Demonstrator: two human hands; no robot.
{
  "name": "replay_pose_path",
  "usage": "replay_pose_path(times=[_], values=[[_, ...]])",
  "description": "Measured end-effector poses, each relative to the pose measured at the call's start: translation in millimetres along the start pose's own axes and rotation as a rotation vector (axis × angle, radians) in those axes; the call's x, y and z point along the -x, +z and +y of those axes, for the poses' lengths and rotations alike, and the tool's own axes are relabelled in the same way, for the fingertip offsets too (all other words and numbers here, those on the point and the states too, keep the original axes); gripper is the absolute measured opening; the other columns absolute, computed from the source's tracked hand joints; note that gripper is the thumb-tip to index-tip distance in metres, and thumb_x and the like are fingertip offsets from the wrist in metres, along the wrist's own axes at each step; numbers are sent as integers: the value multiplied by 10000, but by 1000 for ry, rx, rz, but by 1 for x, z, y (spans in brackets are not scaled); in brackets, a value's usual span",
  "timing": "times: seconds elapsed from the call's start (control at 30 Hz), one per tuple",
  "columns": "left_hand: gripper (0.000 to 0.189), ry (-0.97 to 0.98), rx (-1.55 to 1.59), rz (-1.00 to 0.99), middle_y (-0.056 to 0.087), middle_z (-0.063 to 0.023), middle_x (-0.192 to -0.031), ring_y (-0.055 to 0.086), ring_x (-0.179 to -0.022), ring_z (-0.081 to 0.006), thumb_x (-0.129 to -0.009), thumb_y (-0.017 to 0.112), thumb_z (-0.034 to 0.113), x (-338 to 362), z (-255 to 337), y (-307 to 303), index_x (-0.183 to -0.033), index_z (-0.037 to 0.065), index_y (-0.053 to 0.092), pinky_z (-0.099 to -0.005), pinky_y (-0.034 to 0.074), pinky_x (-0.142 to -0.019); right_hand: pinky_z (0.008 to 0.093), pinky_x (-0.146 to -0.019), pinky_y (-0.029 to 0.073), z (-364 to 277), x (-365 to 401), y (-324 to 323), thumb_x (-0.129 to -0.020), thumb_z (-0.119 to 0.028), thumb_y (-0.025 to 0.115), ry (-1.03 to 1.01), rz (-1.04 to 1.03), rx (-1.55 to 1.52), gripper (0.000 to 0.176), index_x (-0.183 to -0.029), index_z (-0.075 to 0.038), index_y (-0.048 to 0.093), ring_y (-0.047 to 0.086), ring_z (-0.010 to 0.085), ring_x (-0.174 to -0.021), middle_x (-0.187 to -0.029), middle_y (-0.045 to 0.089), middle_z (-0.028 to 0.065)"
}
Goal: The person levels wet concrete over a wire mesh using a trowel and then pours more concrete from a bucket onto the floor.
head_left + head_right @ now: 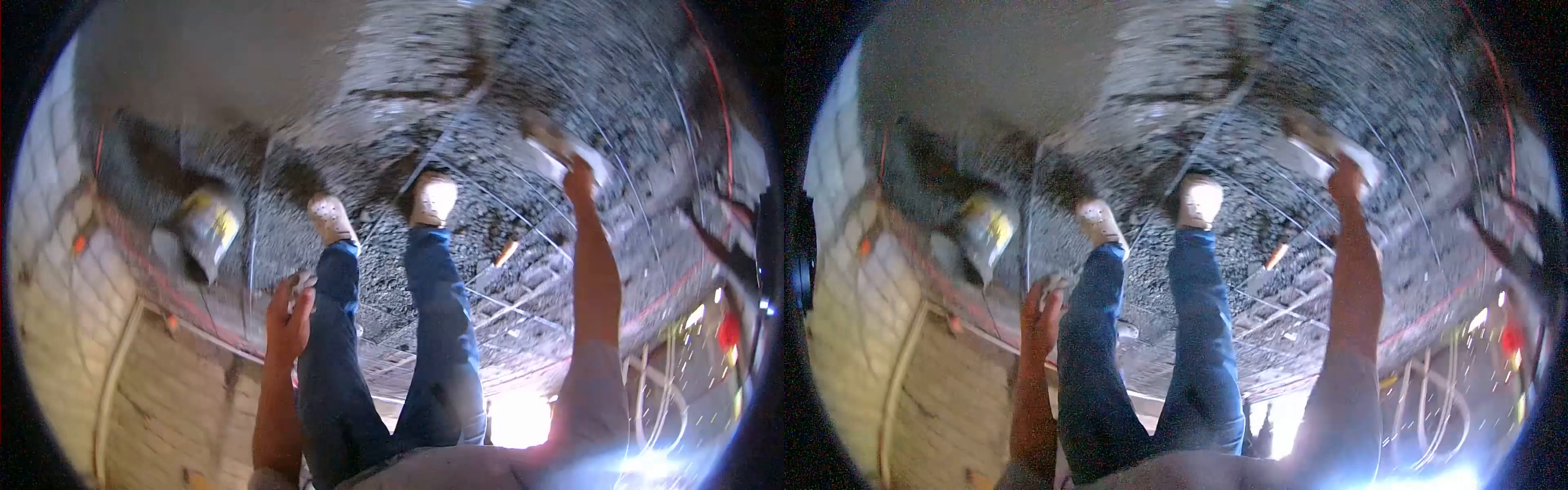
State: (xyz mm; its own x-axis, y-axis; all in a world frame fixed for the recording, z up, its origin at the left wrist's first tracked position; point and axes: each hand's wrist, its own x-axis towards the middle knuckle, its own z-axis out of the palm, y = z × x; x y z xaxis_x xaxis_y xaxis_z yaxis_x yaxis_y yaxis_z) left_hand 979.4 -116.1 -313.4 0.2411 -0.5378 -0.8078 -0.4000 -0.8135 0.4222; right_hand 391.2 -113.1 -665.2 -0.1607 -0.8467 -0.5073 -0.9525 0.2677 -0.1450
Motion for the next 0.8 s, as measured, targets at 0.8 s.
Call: replay_pose_path(times=[0.8], values=[[347, -552, 1073, 369, 640, -11, -871, 598, -708, -114, -908, 528, 379, -10, -426, -260, -1070, 82, 609, -243, 448, -574, 368, -894, 440, -804, 154, 75, -913, -478, 490, -362, -924, -669, 621, -1336, -32, 411, 515, 235, -1106, -1272, 504, 117]])
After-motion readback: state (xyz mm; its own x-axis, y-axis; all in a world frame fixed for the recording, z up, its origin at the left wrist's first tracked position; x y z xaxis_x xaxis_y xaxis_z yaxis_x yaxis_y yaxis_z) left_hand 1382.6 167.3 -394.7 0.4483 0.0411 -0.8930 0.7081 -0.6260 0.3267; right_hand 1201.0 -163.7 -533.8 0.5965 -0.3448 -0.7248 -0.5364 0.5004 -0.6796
